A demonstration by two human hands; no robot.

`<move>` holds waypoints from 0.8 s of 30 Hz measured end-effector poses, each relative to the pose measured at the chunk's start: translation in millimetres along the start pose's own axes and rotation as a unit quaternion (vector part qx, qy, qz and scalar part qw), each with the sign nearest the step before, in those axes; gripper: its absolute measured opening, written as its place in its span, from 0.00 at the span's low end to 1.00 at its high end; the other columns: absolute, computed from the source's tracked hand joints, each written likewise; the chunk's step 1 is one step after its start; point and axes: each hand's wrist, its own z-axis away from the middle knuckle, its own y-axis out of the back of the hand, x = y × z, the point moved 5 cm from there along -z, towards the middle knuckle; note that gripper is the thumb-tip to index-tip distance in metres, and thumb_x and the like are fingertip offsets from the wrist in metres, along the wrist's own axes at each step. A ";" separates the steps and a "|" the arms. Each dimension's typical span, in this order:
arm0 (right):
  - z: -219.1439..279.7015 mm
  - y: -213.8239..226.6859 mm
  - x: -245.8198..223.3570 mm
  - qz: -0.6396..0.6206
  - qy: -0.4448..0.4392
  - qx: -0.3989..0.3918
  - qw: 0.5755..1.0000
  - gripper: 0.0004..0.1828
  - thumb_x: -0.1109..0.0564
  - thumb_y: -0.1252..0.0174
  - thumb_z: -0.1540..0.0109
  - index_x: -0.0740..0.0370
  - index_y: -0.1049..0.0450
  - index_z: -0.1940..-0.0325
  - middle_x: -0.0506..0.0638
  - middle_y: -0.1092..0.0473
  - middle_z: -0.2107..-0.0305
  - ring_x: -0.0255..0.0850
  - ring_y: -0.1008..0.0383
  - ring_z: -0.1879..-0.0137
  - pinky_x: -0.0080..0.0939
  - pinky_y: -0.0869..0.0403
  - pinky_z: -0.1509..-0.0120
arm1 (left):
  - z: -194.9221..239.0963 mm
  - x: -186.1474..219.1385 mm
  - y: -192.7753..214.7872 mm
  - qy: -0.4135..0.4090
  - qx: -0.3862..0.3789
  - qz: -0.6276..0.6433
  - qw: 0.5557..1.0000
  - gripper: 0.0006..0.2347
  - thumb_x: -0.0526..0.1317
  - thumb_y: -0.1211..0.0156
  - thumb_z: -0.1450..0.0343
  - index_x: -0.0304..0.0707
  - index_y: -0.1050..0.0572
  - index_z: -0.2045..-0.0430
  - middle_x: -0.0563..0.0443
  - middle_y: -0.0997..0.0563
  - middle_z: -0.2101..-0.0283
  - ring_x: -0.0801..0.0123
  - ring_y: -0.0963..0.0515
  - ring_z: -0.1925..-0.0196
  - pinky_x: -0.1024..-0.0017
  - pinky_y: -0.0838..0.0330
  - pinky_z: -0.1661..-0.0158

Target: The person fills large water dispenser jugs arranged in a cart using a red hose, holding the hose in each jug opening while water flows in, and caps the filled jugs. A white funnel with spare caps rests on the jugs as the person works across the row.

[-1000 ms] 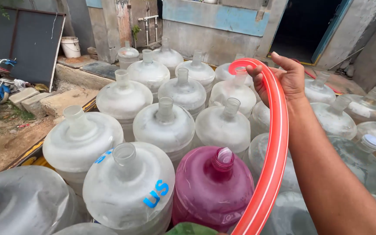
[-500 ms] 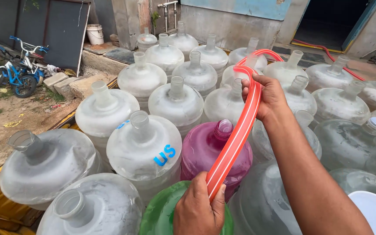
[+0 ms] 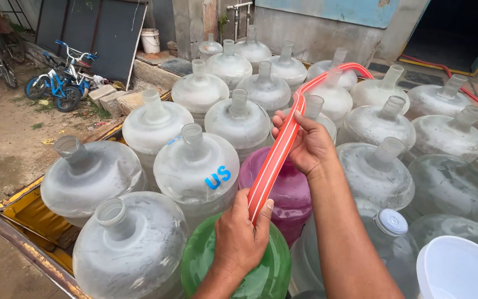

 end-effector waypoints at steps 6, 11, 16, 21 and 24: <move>24.2 -9.0 11.7 -0.017 0.030 0.099 0.995 0.22 0.51 0.49 0.31 0.73 0.30 0.43 0.60 0.22 0.58 0.48 0.19 0.53 0.49 0.20 0.47 | -0.3 -6.7 -5.2 0.039 -0.031 0.027 0.998 0.14 0.46 0.41 0.27 0.35 0.29 0.57 0.41 0.16 0.71 0.47 0.16 0.70 0.53 0.25 0.67; 28.3 -8.0 24.1 0.080 0.011 0.052 0.995 0.25 0.47 0.49 0.30 0.72 0.30 0.39 0.62 0.25 0.55 0.47 0.21 0.54 0.46 0.19 0.50 | -8.7 -14.2 0.5 0.105 -0.103 0.063 0.987 0.16 0.49 0.41 0.28 0.36 0.29 0.55 0.39 0.17 0.73 0.49 0.16 0.69 0.55 0.26 0.64; 43.8 -17.0 25.9 0.107 0.029 0.118 0.987 0.24 0.49 0.50 0.30 0.72 0.33 0.37 0.61 0.26 0.49 0.46 0.21 0.50 0.44 0.19 0.47 | -17.3 -35.6 10.0 0.050 -0.262 0.114 0.957 0.16 0.48 0.41 0.28 0.33 0.29 0.56 0.38 0.18 0.68 0.50 0.16 0.65 0.57 0.24 0.63; 58.0 -29.6 31.5 0.120 0.049 0.149 0.980 0.25 0.50 0.51 0.30 0.71 0.35 0.36 0.61 0.26 0.47 0.47 0.21 0.48 0.44 0.20 0.43 | -12.5 -47.0 2.2 -0.014 -0.296 0.178 0.939 0.18 0.47 0.45 0.26 0.31 0.33 0.50 0.38 0.19 0.67 0.49 0.16 0.64 0.56 0.24 0.61; 72.5 -43.6 33.5 0.140 0.061 0.143 0.978 0.26 0.49 0.51 0.30 0.72 0.35 0.35 0.61 0.28 0.48 0.47 0.21 0.47 0.45 0.20 0.42 | -13.4 -40.1 -1.4 -0.014 -0.302 0.154 0.940 0.17 0.47 0.47 0.24 0.31 0.34 0.50 0.36 0.18 0.68 0.47 0.16 0.64 0.55 0.25 0.61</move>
